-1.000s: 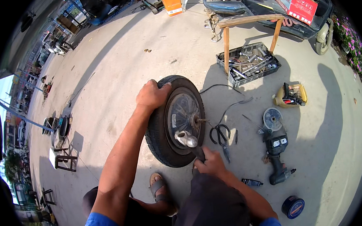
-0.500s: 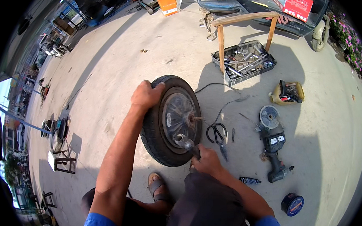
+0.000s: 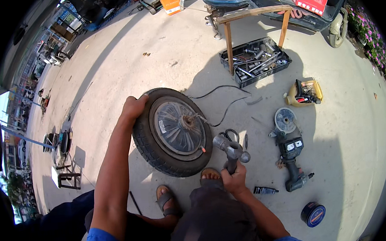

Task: The person uses a pneumatic impact wrench to loosen and tighten the central nut on a motorcycle wheel. They then use a screwdriver to pry and adjust the tire bead around the rim. The person repeats the impact wrench operation to secure the nut.

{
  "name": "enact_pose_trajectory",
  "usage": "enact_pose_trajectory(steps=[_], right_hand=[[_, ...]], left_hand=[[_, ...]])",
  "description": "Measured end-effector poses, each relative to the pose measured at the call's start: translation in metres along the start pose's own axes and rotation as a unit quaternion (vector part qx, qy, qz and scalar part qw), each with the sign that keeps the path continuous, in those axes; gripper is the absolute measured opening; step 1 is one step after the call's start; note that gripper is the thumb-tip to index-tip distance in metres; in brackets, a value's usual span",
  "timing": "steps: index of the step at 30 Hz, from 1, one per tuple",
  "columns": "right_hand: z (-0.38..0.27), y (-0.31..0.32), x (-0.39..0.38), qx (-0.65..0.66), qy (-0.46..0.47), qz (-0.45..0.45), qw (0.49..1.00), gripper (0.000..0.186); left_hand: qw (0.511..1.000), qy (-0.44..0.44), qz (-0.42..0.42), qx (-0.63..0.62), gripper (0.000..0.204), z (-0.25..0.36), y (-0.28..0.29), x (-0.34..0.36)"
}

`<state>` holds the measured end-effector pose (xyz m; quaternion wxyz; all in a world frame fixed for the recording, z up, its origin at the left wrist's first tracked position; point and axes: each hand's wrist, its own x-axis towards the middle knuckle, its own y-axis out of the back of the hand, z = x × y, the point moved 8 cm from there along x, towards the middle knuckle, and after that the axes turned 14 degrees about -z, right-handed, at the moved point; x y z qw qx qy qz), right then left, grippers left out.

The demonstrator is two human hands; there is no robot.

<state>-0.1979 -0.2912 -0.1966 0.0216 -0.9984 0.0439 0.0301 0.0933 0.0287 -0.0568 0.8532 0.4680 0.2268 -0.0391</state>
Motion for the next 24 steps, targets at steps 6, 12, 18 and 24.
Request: enact_pose_trajectory(steps=[6,12,18,24], right_hand=[[0.017,-0.023,0.019,-0.106,-0.126,-0.177,0.970,0.009],[-0.010,-0.032,0.019,-0.019,-0.081,-0.098,0.992,0.008],[-0.015,-0.028,0.014,0.042,-0.106,-0.093,0.989,0.014],[-0.016,-0.041,0.022,-0.097,-0.112,-0.214,0.965,0.010]], left_hand=[[0.999,-0.008,-0.017,-0.026,0.072,-0.023,-0.003,0.012],[0.999,0.007,0.017,-0.043,0.071,-0.033,0.002,0.014],[0.999,0.006,0.010,-0.036,0.070,-0.037,-0.002,0.012],[0.999,0.006,0.010,-0.034,0.069,-0.030,-0.003,-0.001]])
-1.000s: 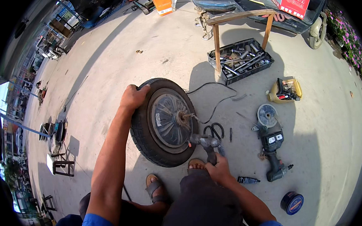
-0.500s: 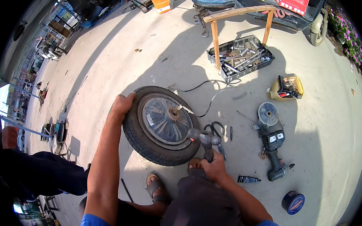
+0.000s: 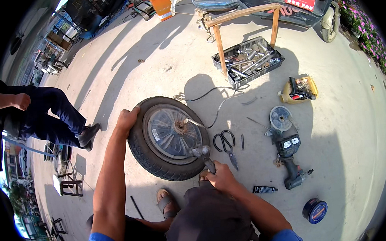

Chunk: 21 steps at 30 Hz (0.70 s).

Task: The person uses a pneumatic impact wrench to loosen and tighten the central nut on a motorcycle wheel. They then use a screwdriver to pry and adjust the tire bead around the rim. The person repeats the impact wrench operation to secure the nut.

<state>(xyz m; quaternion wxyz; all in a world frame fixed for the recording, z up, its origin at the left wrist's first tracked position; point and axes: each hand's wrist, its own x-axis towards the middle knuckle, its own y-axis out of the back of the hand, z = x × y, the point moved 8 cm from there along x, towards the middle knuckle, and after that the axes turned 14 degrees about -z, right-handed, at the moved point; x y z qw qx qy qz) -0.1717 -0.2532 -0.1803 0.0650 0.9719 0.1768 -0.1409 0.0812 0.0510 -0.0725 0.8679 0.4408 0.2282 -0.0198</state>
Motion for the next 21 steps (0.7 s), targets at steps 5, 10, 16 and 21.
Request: enact_pose_trajectory(steps=[5,10,16,21], right_hand=[[0.042,0.011,-0.002,0.311,-0.114,0.061,0.942,0.009],[0.046,0.012,0.024,0.406,-0.174,0.110,0.890,0.013],[0.046,0.019,0.030,0.408,-0.189,0.038,0.892,0.011],[0.057,-0.003,0.030,0.420,-0.204,-0.003,0.884,0.014]], left_hand=[[1.000,0.008,-0.021,-0.010,0.072,0.012,-0.001,-0.016],[0.999,-0.009,0.001,0.054,0.070,0.035,-0.007,-0.024],[0.994,-0.032,-0.005,0.103,0.068,0.053,-0.010,-0.030],[0.989,-0.032,0.005,0.147,0.070,0.070,-0.014,-0.036]])
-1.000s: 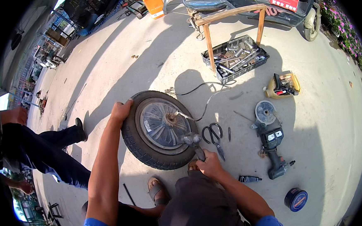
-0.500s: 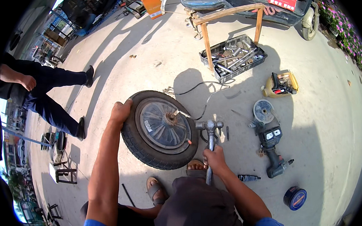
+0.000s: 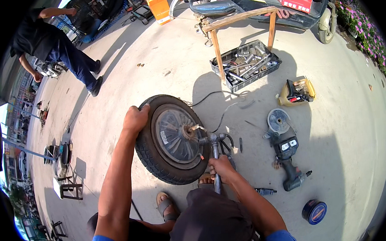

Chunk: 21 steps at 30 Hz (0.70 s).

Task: The person uses a pneumatic impact wrench to loosen and tighten the central nut on a motorcycle wheel. They then use a screwdriver to pry and adjust the tire bead around the rim. The person repeats the impact wrench operation to secure the nut.

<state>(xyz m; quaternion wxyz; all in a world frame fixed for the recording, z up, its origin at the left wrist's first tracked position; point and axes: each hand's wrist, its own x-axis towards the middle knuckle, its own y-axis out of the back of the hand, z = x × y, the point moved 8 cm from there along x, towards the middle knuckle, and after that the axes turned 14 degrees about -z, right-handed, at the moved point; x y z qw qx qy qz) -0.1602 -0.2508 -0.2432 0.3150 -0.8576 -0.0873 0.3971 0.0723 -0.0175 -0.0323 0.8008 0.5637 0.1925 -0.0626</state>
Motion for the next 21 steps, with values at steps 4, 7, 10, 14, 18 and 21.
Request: enact_pose_trajectory(steps=[4,7,10,14,18,21], right_hand=[[-0.004,0.017,-0.009,0.008,-0.006,-0.009,1.000,0.014],[0.006,0.015,-0.001,0.069,0.051,0.055,0.995,0.013],[0.010,0.013,0.002,0.031,0.007,-0.016,0.999,0.011],[-0.006,0.023,-0.015,0.029,0.035,0.052,0.998,0.011],[-0.038,0.062,-0.046,0.073,0.164,0.198,0.964,0.012],[-0.074,0.065,-0.042,0.056,0.201,0.155,0.966,0.012]], left_hand=[[0.999,-0.032,-0.005,0.011,0.070,0.002,0.000,0.000],[0.999,-0.040,0.007,0.017,0.070,0.008,0.001,-0.001],[0.998,-0.055,0.011,0.018,0.070,0.009,-0.002,-0.003],[0.997,-0.076,0.017,0.011,0.069,-0.015,-0.001,0.007],[0.995,-0.096,0.029,0.022,0.067,-0.022,-0.003,0.000],[0.995,-0.095,0.030,0.006,0.065,-0.022,-0.004,-0.011]])
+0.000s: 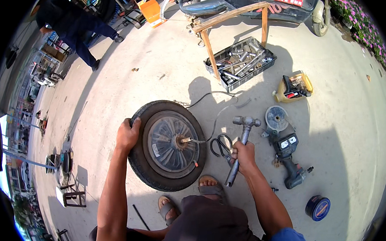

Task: The person uses a pneumatic impact wrench to loosen and tighten the central nut on a motorcycle wheel. They then use a screwdriver to pry and adjust the tire bead around the rim. The person repeats the impact wrench operation to secure the nut.

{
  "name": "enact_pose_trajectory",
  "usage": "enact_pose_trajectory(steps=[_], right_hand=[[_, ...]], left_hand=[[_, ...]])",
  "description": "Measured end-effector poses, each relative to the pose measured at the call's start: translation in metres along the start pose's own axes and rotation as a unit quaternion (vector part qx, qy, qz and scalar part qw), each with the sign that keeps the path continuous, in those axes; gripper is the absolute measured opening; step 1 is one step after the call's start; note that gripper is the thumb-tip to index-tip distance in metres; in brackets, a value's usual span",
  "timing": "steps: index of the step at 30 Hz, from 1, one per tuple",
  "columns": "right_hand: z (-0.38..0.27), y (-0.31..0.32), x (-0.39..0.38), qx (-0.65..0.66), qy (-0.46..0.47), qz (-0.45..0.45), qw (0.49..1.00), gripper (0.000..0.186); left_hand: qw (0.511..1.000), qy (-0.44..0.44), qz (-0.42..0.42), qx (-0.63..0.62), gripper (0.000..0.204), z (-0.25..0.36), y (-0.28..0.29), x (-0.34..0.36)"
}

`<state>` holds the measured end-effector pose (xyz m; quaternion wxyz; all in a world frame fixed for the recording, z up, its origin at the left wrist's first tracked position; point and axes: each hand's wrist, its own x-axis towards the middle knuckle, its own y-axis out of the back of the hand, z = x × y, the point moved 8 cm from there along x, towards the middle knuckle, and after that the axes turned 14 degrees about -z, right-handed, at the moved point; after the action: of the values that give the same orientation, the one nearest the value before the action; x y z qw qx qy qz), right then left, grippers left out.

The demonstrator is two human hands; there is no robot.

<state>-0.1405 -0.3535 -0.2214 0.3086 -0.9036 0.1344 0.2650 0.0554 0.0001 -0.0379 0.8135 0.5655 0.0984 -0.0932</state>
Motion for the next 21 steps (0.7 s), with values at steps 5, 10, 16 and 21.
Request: enact_pose_trajectory(steps=[5,10,16,21], right_hand=[[-0.011,-0.053,0.030,-0.051,-0.075,-0.155,0.984,0.011],[-0.001,-0.068,0.047,-0.071,-0.110,-0.160,0.978,0.011],[0.004,-0.086,0.044,-0.216,-0.167,-0.257,0.927,0.009],[0.004,-0.069,0.051,-0.060,-0.119,-0.155,0.979,0.009]], left_hand=[[1.000,-0.014,0.011,0.011,0.062,0.005,0.000,-0.010],[1.000,-0.016,0.018,0.018,0.058,0.009,-0.003,-0.020],[0.999,-0.014,0.031,0.025,0.057,0.016,0.002,-0.028],[0.999,-0.015,0.012,0.038,0.056,0.030,0.001,-0.026]])
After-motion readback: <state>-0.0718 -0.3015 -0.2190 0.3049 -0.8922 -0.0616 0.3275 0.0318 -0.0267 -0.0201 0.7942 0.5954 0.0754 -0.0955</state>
